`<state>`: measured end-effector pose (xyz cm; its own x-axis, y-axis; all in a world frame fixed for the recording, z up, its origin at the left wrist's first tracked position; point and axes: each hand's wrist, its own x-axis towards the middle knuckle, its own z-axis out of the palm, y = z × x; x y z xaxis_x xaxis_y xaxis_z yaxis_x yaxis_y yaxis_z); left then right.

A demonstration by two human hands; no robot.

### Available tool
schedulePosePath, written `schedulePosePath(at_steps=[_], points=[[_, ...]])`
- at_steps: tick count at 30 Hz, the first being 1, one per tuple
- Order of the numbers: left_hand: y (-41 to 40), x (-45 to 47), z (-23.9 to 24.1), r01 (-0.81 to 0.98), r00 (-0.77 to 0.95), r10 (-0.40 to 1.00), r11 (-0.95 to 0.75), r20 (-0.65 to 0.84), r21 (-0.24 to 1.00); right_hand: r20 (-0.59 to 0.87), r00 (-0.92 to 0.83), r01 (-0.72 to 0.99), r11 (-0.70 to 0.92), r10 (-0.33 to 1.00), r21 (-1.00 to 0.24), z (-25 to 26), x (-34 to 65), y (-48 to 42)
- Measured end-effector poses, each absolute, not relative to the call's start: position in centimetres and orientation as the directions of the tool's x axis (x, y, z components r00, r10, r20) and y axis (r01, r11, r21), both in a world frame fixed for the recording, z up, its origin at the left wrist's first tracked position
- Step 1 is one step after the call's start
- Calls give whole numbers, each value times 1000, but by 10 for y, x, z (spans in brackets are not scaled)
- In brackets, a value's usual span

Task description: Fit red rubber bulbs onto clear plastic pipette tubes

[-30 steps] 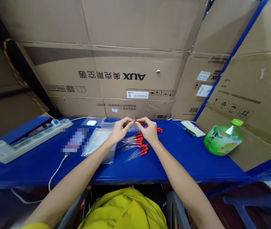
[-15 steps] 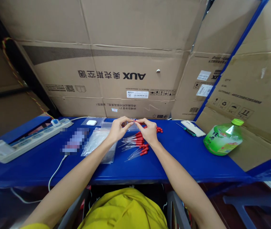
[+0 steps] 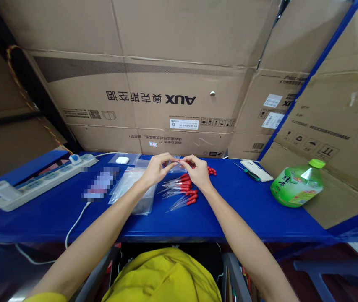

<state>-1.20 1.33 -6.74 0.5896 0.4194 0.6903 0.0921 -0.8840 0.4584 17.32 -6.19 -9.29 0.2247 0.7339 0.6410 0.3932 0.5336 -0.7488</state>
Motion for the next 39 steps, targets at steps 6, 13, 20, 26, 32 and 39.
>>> schedulePosePath(at_steps=[6, 13, 20, 26, 32, 39], points=[[17, -15, -68, 94, 618, 365, -914, 696, 396, 582, 264, 296, 510, 769, -808, -96, 174, -57], [14, -12, -70, 170, 617, 345, -936, 707, 308, 696, 190, 500, 541, 693, -676, -98, 180, -60], [15, -10, -68, 161, 601, 373, -923, 707, 350, 726, 188, 544, 545, 662, -638, -94, 178, -63], [16, -11, -70, 199, 617, 359, -932, 700, 303, 727, 155, 623, 505, 669, -598, -92, 177, -64], [17, -13, -73, 257, 667, 359, -934, 653, 250, 738, 7, 711, 515, 675, -478, -90, 182, -69], [19, -12, -73, 200, 671, 333, -942, 662, 271, 680, 106, 582, 510, 725, -634, -88, 186, -65]])
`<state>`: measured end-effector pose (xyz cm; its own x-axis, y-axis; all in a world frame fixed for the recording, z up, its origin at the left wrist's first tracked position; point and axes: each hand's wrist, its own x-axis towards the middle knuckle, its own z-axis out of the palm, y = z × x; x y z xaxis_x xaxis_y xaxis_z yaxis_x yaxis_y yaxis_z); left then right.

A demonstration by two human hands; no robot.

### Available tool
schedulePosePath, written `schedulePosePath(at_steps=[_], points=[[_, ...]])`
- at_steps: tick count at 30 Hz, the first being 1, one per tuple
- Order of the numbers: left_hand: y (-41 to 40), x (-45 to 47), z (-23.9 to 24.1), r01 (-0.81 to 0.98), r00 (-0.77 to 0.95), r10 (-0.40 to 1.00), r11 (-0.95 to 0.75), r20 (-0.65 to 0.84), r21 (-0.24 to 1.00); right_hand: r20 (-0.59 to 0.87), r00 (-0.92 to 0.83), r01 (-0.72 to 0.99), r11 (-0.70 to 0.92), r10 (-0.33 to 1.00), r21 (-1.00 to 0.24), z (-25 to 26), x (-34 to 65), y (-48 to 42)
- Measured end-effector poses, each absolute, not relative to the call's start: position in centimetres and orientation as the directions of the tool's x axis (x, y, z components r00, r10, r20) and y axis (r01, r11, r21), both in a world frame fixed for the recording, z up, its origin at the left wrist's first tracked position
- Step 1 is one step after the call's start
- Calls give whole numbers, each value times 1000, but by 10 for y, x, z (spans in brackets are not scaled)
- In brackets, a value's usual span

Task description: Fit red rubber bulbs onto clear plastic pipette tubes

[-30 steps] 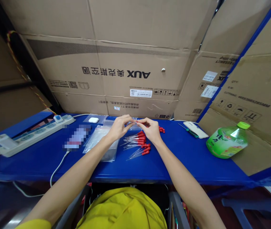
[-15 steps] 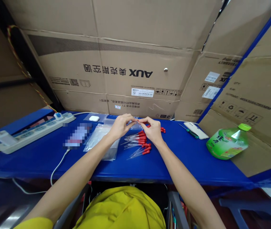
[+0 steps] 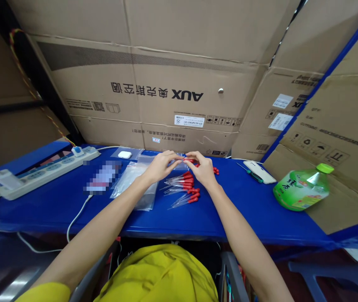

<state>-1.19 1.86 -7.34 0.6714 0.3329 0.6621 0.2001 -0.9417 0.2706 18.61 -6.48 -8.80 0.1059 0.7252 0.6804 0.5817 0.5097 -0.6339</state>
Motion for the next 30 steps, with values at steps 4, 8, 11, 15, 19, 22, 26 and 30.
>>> schedulePosePath(at_steps=[4, 8, 11, 15, 19, 22, 26, 30], points=[[20, -12, -74, 181, 625, 376, -922, 684, 342, 601, 125, 516, 466, 789, -719, -88, 191, -62], [19, -13, -73, 177, 593, 452, -880, 666, 440, 532, 130, 366, 458, 837, -810, -89, 193, -61], [20, -13, -72, 154, 571, 502, -843, 650, 516, 510, 170, 283, 454, 843, -845, -88, 192, -61], [21, -12, -73, 111, 565, 505, -831, 653, 546, 496, 192, 235, 451, 847, -861, -86, 191, -61], [22, -13, -73, 85, 576, 502, -822, 645, 564, 489, 202, 194, 455, 848, -869, -85, 189, -63], [22, -14, -71, 72, 585, 497, -819, 640, 570, 485, 198, 170, 457, 852, -873, -84, 187, -64], [20, -15, -68, 45, 609, 467, -828, 641, 560, 484, 185, 159, 461, 855, -873, -82, 186, -66], [18, -14, -68, 39, 607, 469, -824, 642, 566, 493, 172, 149, 472, 853, -869, -80, 186, -67]])
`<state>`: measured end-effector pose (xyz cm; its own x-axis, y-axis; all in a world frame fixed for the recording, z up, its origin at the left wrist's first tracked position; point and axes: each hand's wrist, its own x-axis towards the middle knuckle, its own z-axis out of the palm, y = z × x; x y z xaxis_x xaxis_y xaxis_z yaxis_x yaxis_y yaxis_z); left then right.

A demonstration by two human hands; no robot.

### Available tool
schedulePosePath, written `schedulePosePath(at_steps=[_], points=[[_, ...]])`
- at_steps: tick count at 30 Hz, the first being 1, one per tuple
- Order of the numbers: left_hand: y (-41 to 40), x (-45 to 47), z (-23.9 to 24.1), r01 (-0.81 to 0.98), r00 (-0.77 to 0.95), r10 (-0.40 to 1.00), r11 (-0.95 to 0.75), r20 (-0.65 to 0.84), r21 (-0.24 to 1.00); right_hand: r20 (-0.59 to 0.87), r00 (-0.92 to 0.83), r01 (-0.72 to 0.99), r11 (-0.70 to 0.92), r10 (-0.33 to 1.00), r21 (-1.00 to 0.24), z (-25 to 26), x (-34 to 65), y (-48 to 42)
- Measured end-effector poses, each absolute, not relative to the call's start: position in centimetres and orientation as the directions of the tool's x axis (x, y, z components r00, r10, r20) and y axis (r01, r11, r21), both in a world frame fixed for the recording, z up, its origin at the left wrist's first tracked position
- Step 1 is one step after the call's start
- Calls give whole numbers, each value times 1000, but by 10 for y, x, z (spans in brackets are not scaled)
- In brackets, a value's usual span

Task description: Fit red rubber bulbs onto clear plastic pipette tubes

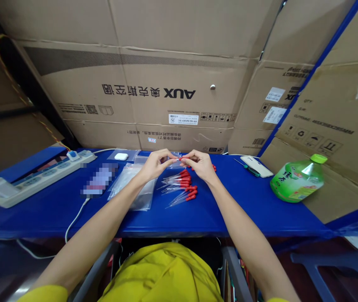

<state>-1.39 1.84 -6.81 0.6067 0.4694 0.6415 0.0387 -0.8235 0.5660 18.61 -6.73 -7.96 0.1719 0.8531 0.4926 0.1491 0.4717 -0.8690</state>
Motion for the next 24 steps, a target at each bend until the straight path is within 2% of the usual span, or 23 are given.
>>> schedulePosePath(at_steps=[24], points=[[19, -14, -68, 65, 613, 466, -834, 638, 547, 492, 39, 308, 458, 870, -834, -78, 194, -71]])
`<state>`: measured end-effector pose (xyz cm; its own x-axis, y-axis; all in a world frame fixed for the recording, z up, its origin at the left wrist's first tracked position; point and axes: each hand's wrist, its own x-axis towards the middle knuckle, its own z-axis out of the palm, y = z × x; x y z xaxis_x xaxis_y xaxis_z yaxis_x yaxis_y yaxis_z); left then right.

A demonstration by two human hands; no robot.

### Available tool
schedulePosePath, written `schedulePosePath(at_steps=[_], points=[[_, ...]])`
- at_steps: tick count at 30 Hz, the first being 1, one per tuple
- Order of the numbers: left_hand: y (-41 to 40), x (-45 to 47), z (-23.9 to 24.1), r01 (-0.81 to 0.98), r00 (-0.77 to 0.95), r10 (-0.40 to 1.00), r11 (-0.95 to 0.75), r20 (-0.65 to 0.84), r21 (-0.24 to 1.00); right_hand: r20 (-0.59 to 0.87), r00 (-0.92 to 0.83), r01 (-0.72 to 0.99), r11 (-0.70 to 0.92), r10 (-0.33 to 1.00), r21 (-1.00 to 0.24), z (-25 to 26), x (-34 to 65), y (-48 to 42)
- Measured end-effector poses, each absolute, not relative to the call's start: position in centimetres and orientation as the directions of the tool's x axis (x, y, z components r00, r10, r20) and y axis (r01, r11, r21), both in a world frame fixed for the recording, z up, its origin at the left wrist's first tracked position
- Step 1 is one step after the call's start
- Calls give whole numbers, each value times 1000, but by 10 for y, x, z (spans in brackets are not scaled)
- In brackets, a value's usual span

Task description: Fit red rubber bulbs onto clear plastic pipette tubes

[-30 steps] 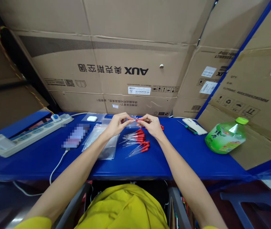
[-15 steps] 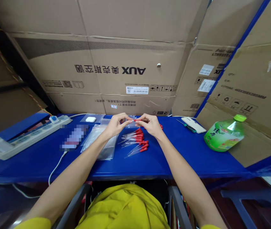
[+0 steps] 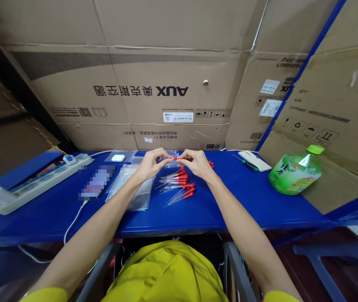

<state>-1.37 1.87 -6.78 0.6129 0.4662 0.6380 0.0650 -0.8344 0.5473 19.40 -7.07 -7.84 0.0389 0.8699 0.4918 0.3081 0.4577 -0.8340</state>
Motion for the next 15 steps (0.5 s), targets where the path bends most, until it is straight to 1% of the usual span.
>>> schedulePosePath(at_steps=[8, 11, 15], points=[[18, -12, -68, 81, 597, 476, -836, 646, 542, 505, 104, 231, 473, 857, -850, -81, 189, -67], [16, -10, -66, 97, 560, 500, -831, 660, 547, 522, 132, 235, 485, 843, -842, -80, 188, -67], [15, -10, -65, 79, 535, 490, -840, 688, 537, 502, 138, 222, 467, 854, -856, -77, 189, -67]])
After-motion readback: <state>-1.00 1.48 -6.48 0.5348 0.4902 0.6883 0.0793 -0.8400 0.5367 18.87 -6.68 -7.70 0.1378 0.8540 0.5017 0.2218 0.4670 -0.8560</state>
